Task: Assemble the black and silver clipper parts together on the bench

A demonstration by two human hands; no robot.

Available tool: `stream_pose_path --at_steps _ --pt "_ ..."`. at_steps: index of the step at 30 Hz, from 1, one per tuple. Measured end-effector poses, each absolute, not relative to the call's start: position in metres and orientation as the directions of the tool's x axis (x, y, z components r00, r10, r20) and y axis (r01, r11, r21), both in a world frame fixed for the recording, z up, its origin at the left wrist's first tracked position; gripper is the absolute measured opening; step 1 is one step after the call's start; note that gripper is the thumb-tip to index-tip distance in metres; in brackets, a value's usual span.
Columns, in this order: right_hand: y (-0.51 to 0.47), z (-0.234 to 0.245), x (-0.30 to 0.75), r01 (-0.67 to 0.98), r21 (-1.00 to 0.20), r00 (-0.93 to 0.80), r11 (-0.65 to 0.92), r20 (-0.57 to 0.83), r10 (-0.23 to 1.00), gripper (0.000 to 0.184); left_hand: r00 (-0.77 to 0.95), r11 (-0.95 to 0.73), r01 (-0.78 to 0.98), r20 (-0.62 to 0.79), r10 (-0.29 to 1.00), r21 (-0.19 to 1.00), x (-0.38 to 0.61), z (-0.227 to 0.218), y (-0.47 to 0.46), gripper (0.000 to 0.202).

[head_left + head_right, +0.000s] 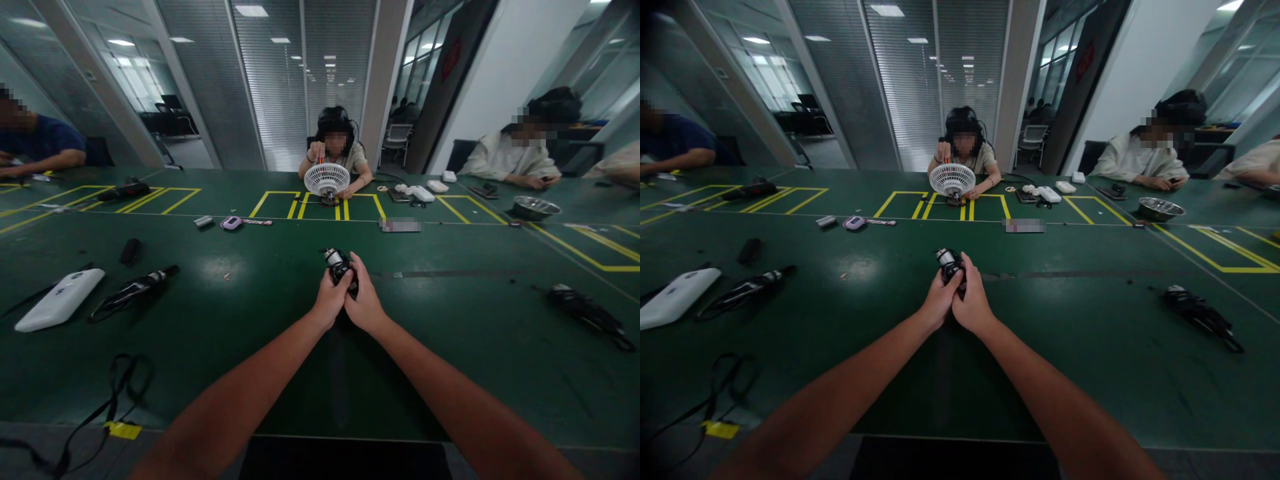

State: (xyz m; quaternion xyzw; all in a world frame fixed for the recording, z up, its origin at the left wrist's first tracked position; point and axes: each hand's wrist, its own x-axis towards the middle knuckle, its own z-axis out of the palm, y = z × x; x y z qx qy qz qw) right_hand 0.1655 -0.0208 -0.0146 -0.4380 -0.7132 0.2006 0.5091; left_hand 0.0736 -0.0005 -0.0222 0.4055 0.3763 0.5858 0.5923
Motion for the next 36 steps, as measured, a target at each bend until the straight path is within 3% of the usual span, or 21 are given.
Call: stream_pose_path --at_steps 4,8,12,17,24,36 --pt "-0.019 -0.006 0.183 0.437 -0.708 -0.116 0.554 0.567 0.816 0.078 -0.121 -0.172 -0.256 0.145 0.982 0.951 0.067 -0.023 0.008 0.038" --pt "-0.008 -0.004 0.213 0.535 -0.678 0.022 0.504 0.608 0.794 0.071 -0.214 -0.281 -0.064 0.262 0.941 0.958 0.054 -0.023 0.016 0.039" --pt "-0.001 -0.007 0.227 0.507 -0.733 0.070 0.454 0.560 0.825 0.058 -0.138 -0.351 0.092 0.361 0.922 0.932 0.047 -0.018 0.010 0.039" --pt "-0.003 -0.005 0.219 0.289 -0.849 0.001 0.442 0.462 0.887 0.042 0.085 -0.488 0.205 0.481 0.872 0.848 0.054 -0.010 -0.009 0.038" --pt "-0.001 -0.005 0.220 0.124 -0.938 -0.005 0.324 0.326 0.945 0.037 0.152 -0.466 0.300 0.440 0.885 0.832 0.053 -0.011 -0.011 0.030" --pt "-0.001 -0.014 0.215 -0.069 -0.971 -0.033 0.228 0.230 0.973 0.033 0.212 -0.522 0.380 0.478 0.852 0.763 0.052 -0.014 -0.010 0.041"
